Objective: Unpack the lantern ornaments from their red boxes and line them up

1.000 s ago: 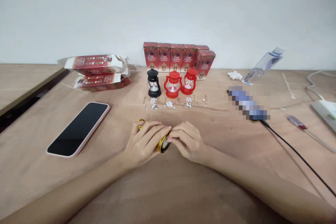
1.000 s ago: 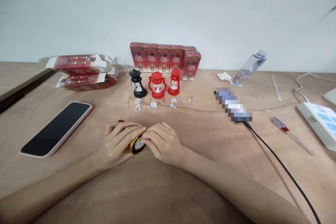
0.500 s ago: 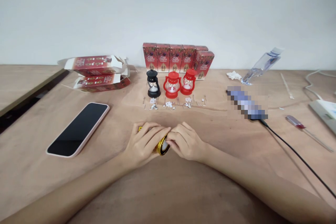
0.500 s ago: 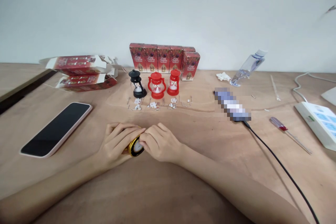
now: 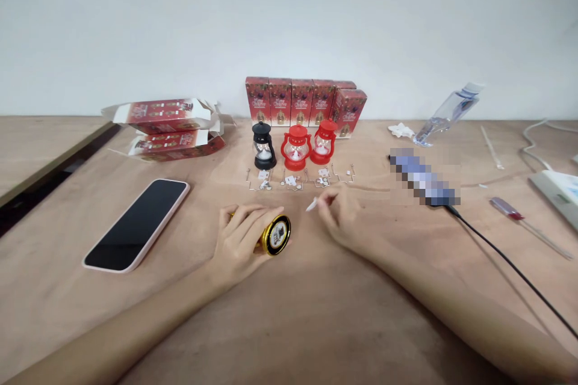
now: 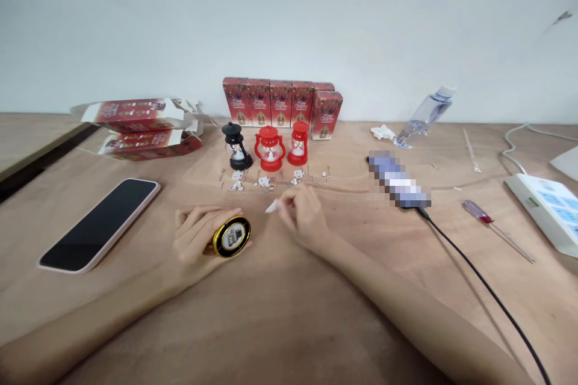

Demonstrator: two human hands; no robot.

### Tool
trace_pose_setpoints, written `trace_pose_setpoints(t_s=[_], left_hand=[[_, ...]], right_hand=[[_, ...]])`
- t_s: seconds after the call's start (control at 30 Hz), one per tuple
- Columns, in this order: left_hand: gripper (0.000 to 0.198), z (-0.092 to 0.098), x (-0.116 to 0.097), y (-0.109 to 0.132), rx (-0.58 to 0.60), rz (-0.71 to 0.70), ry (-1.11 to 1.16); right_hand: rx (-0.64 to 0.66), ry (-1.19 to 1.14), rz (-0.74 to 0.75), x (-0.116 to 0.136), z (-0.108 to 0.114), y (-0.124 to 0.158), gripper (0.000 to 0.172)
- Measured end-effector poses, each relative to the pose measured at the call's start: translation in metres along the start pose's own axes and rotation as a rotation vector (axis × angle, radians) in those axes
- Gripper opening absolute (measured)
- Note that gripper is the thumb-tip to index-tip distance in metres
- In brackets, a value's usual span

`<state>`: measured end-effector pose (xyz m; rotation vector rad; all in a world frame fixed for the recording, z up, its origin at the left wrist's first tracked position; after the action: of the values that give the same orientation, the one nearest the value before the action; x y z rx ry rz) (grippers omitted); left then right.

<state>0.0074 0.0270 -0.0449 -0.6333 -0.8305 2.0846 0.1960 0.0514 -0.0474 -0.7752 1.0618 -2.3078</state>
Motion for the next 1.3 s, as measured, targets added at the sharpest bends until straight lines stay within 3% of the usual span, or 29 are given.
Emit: trace_pose_setpoints(t_s=[0.17, 0.23, 0.3, 0.43, 0.63, 0.7, 0.8, 0.93, 1.3], left_hand=[[0.039, 0.0, 0.001, 0.0, 0.014, 0.019, 0.004], [0.039, 0.0, 0.001, -0.001, 0.015, 0.026, 0.007], [0.04, 0.0, 0.002, -0.001, 0.013, 0.033, 0.004], [0.042, 0.0, 0.003, 0.0, 0.007, 0.042, -0.001], [0.038, -0.002, 0.0, -0.002, 0.028, 0.011, 0.0], [0.035, -0.002, -0.002, -0.002, 0.03, -0.022, 0.008], [0.034, -0.003, -0.005, -0.003, 0.052, -0.072, 0.021], [0.03, -0.004, -0.007, -0.003, 0.048, -0.108, 0.033], [0.033, -0.006, -0.008, -0.004, 0.103, -0.122, 0.022]], right_hand=[[0.031, 0.232, -0.611, -0.107, 0.008, 0.001, 0.015], [0.074, 0.255, -0.721, -0.128, 0.011, 0.001, 0.016], [0.093, 0.252, -0.735, -0.134, 0.012, 0.001, 0.017], [0.012, 0.258, -0.493, -0.1, 0.013, -0.001, 0.018], [-0.034, 0.06, 0.261, 0.027, 0.003, 0.005, 0.004], [-0.003, 0.006, 0.377, 0.055, -0.001, 0.009, 0.004], [0.035, -0.029, 0.372, 0.069, -0.005, 0.009, 0.002], [0.064, -0.026, 0.316, 0.064, -0.008, 0.007, 0.007], [0.156, 0.024, 0.401, 0.067, -0.016, 0.008, 0.016]])
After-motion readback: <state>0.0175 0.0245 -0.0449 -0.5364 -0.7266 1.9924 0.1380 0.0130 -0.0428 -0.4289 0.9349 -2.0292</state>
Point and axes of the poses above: each hand's wrist, its own y-axis away from the middle knuckle, its own z-axis out of the back of the hand, x = y × z, the point moved 6 cm from there along -y, towards the middle knuckle, and after that the axes turned 6 degrees about y, right-handed, at the moved point
